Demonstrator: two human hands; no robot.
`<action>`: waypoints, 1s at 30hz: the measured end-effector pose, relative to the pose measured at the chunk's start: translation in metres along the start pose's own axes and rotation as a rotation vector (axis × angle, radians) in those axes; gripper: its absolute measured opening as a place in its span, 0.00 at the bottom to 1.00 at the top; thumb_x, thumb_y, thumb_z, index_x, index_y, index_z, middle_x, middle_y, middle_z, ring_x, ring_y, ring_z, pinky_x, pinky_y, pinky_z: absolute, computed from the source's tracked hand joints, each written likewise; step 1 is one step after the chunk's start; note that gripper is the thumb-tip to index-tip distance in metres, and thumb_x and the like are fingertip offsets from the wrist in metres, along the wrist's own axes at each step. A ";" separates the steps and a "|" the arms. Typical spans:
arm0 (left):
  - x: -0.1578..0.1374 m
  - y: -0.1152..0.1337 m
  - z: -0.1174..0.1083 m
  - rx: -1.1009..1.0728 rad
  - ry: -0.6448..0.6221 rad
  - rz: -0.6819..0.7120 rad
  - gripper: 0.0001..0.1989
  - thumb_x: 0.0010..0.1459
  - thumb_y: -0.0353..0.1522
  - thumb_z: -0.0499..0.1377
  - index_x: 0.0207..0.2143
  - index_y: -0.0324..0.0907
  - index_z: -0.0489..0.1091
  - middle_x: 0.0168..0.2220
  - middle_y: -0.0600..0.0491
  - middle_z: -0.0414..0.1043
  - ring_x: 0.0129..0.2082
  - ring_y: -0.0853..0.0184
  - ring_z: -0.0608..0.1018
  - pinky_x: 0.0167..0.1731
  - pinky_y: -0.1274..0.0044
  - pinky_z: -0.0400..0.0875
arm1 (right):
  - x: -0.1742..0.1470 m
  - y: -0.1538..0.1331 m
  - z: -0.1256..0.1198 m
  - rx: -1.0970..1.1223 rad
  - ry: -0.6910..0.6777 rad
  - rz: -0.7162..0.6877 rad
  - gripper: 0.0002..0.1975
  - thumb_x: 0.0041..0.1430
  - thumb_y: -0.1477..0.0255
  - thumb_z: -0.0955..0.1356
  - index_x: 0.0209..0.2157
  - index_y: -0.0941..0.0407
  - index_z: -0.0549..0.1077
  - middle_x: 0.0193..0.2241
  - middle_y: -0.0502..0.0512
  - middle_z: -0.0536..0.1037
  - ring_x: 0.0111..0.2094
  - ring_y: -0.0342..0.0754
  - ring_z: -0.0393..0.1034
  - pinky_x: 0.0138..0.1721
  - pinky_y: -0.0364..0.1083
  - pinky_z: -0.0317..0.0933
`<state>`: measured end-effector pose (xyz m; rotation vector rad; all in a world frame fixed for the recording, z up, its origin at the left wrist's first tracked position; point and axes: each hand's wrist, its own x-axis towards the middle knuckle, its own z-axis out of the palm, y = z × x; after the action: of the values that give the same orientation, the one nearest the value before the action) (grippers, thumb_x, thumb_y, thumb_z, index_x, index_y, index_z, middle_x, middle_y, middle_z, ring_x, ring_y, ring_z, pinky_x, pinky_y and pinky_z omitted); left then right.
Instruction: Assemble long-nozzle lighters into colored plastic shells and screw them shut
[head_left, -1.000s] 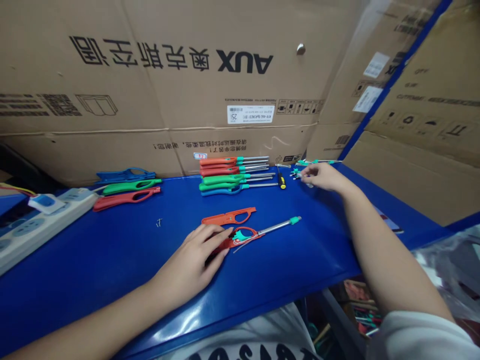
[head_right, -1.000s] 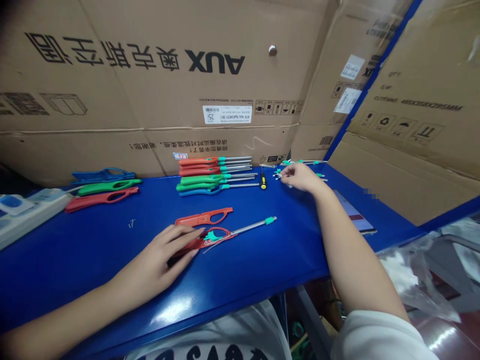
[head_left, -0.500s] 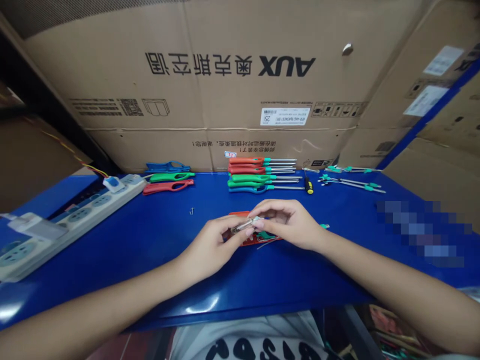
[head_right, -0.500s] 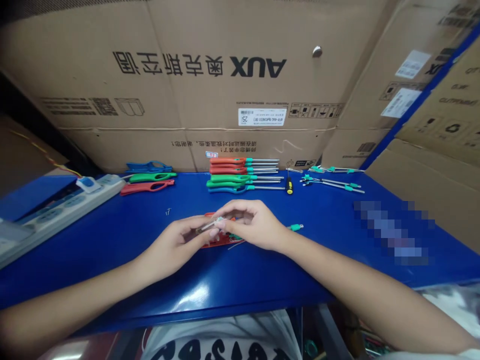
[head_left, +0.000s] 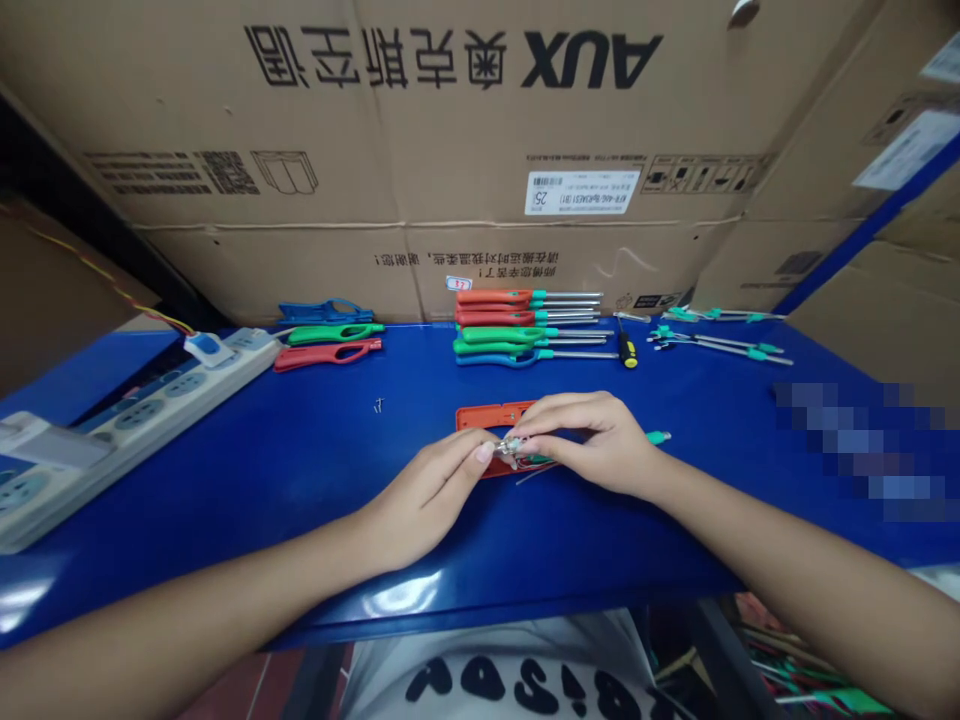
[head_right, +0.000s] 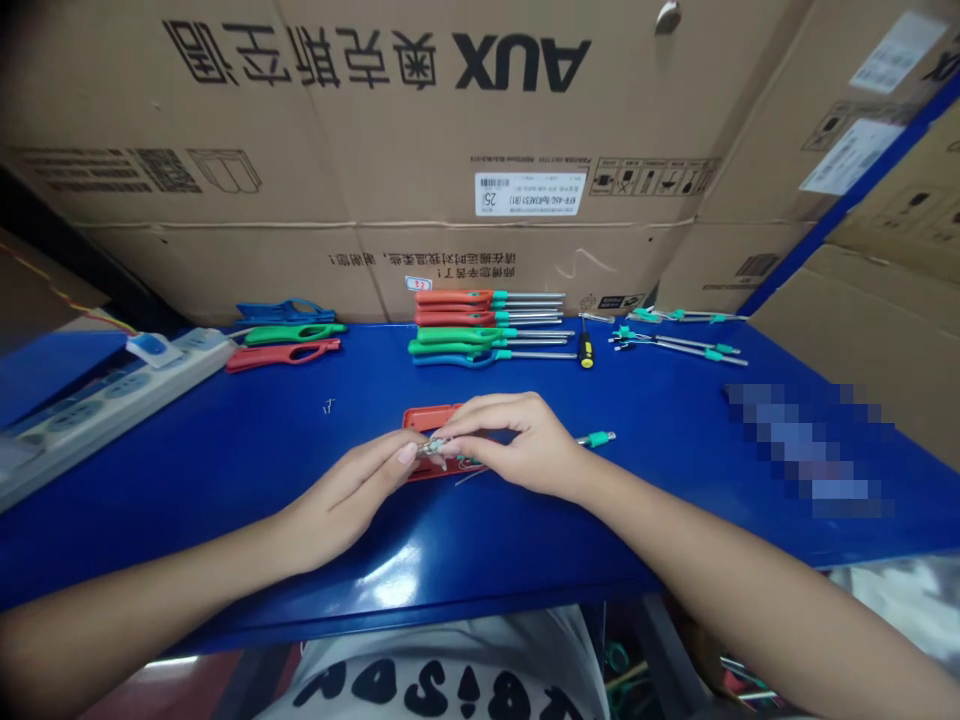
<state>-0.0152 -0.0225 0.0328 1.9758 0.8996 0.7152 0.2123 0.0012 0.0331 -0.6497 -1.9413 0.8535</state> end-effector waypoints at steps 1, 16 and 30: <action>0.000 -0.001 0.000 -0.023 0.001 -0.004 0.20 0.73 0.42 0.45 0.39 0.41 0.71 0.36 0.51 0.73 0.36 0.65 0.73 0.42 0.73 0.69 | 0.000 0.000 0.000 -0.017 -0.006 -0.013 0.06 0.59 0.72 0.73 0.37 0.50 0.84 0.35 0.53 0.85 0.37 0.47 0.80 0.41 0.47 0.75; 0.006 -0.017 0.002 -0.154 0.159 -0.038 0.13 0.69 0.39 0.55 0.45 0.42 0.74 0.32 0.55 0.71 0.29 0.70 0.69 0.35 0.77 0.66 | -0.006 -0.007 -0.019 -0.553 -0.634 0.066 0.06 0.65 0.69 0.69 0.42 0.53 0.77 0.41 0.52 0.78 0.38 0.46 0.73 0.37 0.44 0.63; 0.009 -0.023 0.002 0.022 0.178 -0.062 0.13 0.66 0.39 0.57 0.46 0.43 0.77 0.42 0.52 0.81 0.37 0.65 0.78 0.35 0.76 0.69 | -0.001 0.012 -0.015 -0.071 -0.391 0.433 0.08 0.66 0.65 0.67 0.37 0.57 0.70 0.24 0.47 0.74 0.21 0.39 0.69 0.25 0.39 0.62</action>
<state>-0.0158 -0.0072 0.0137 1.9161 1.0742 0.8591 0.2274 0.0128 0.0288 -1.0317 -2.2222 1.2566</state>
